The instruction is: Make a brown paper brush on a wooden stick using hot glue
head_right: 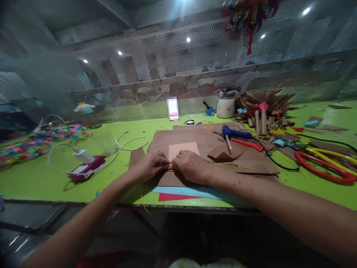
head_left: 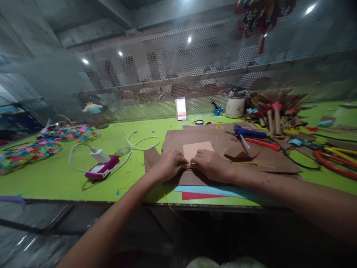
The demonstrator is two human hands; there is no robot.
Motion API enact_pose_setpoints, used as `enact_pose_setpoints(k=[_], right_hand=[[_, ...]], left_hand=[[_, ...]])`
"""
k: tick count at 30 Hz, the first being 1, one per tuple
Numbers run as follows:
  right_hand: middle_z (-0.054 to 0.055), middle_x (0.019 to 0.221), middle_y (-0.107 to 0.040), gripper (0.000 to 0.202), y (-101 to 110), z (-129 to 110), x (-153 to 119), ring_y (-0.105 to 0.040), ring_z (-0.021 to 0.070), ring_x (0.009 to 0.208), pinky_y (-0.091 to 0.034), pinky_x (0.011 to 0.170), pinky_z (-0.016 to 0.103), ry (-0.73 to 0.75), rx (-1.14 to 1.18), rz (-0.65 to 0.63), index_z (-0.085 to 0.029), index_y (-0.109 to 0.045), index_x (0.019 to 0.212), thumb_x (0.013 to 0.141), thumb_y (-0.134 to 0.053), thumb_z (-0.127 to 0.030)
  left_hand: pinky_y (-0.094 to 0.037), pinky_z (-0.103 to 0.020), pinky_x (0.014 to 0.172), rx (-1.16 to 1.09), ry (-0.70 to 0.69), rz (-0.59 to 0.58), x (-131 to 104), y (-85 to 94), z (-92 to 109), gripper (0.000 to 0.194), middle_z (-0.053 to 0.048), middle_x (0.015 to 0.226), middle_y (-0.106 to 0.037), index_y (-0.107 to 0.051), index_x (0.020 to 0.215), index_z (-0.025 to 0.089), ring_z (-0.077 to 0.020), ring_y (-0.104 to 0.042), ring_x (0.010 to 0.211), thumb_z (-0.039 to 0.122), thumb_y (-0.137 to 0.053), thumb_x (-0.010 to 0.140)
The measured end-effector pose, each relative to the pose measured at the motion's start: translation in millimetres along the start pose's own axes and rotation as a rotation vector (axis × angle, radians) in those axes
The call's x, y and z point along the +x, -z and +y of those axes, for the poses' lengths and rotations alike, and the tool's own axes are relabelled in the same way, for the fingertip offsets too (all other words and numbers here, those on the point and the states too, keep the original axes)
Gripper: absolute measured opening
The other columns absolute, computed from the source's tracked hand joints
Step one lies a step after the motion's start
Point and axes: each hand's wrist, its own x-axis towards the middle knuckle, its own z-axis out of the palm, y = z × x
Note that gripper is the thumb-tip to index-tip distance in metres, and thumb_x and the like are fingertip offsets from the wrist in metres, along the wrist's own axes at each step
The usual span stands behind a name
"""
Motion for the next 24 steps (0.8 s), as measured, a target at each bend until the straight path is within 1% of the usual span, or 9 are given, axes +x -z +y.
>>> enact_pose_setpoints(k=[3, 6, 8, 11, 15, 20, 22, 24], right_hand=[[0.008, 0.072, -0.060, 0.023, 1.9, 5.6, 5.1, -0.048, 0.0164, 0.071, -0.032, 0.062, 0.027, -0.030, 0.058, -0.041, -0.012, -0.066, 0.076, 0.086, -0.046, -0.018], [0.007, 0.073, -0.061, 0.022, 1.5, 13.8, 10.8, -0.050, 0.0147, 0.071, -0.033, 0.061, 0.025, -0.063, 0.186, -0.052, -0.014, -0.068, 0.075, 0.084, -0.049, -0.019], [0.006, 0.073, -0.061, 0.020, 0.8, 18.5, 14.0, -0.051, 0.0144, 0.072, -0.035, 0.062, 0.024, -0.073, 0.264, -0.049, -0.014, -0.069, 0.071, 0.082, -0.052, -0.017], [0.006, 0.071, -0.061, 0.020, -0.5, 22.2, 16.9, -0.051, 0.0147, 0.072, -0.035, 0.062, 0.023, -0.080, 0.315, -0.041, -0.014, -0.069, 0.065, 0.079, -0.054, -0.015], [0.006, 0.069, -0.062, 0.018, -2.8, 22.9, 17.1, -0.052, 0.0133, 0.068, -0.035, 0.061, 0.023, -0.104, 0.356, -0.042, -0.013, -0.071, 0.075, 0.080, -0.054, -0.016], [0.008, 0.075, -0.066, 0.017, -3.1, 21.6, 16.5, -0.054, 0.0128, 0.068, -0.036, 0.060, 0.022, -0.161, 0.391, -0.059, -0.012, -0.070, 0.081, 0.081, -0.054, -0.018], [0.008, 0.076, -0.066, 0.018, -2.2, 21.0, 15.8, -0.055, 0.0133, 0.069, -0.037, 0.061, 0.022, -0.171, 0.389, -0.062, -0.011, -0.070, 0.082, 0.081, -0.053, -0.018], [0.008, 0.077, -0.065, 0.019, -0.4, 20.9, 13.6, -0.055, 0.0139, 0.071, -0.038, 0.063, 0.022, -0.145, 0.382, -0.059, -0.012, -0.069, 0.084, 0.082, -0.052, -0.018]], left_hand=[[-0.041, -0.025, 0.069, -0.040, 0.039, -0.064, 6.1, 2.6, -5.3, 0.023, -0.004, 0.083, -0.064, -0.070, 0.087, 0.019, -0.0151, -0.055, 0.076, 0.028, -0.049, 0.082], [-0.041, -0.024, 0.068, -0.025, 0.092, -0.094, 10.7, 2.2, -7.2, 0.023, -0.004, 0.083, -0.064, -0.070, 0.083, 0.018, -0.0154, -0.055, 0.075, 0.029, -0.050, 0.081], [-0.041, -0.025, 0.066, 0.029, 0.109, -0.082, 11.9, 0.8, -5.8, 0.024, -0.005, 0.081, -0.063, -0.071, 0.080, 0.018, -0.0159, -0.054, 0.074, 0.028, -0.049, 0.080], [-0.040, -0.027, 0.065, 0.132, 0.115, -0.018, 9.7, -1.9, -0.1, 0.025, -0.006, 0.079, -0.064, -0.071, 0.081, 0.019, -0.0173, -0.055, 0.072, 0.025, -0.047, 0.081], [-0.040, -0.029, 0.068, 0.182, 0.128, 0.071, 2.2, -4.4, 10.1, 0.025, -0.007, 0.083, -0.065, -0.068, 0.090, 0.019, -0.0187, -0.056, 0.075, 0.024, -0.045, 0.083], [-0.040, -0.030, 0.072, 0.202, 0.084, 0.086, -5.2, -5.9, 17.0, 0.029, -0.009, 0.084, -0.061, -0.067, 0.089, 0.017, -0.0203, -0.054, 0.082, 0.037, -0.047, 0.084], [-0.039, -0.030, 0.071, 0.220, 0.081, 0.081, -5.3, -6.8, 16.8, 0.030, -0.009, 0.083, -0.060, -0.067, 0.090, 0.016, -0.0203, -0.054, 0.081, 0.037, -0.046, 0.085], [-0.039, -0.030, 0.069, 0.252, 0.081, 0.057, -4.1, -7.7, 15.6, 0.030, -0.009, 0.082, -0.059, -0.067, 0.090, 0.016, -0.0202, -0.054, 0.078, 0.035, -0.043, 0.087]])
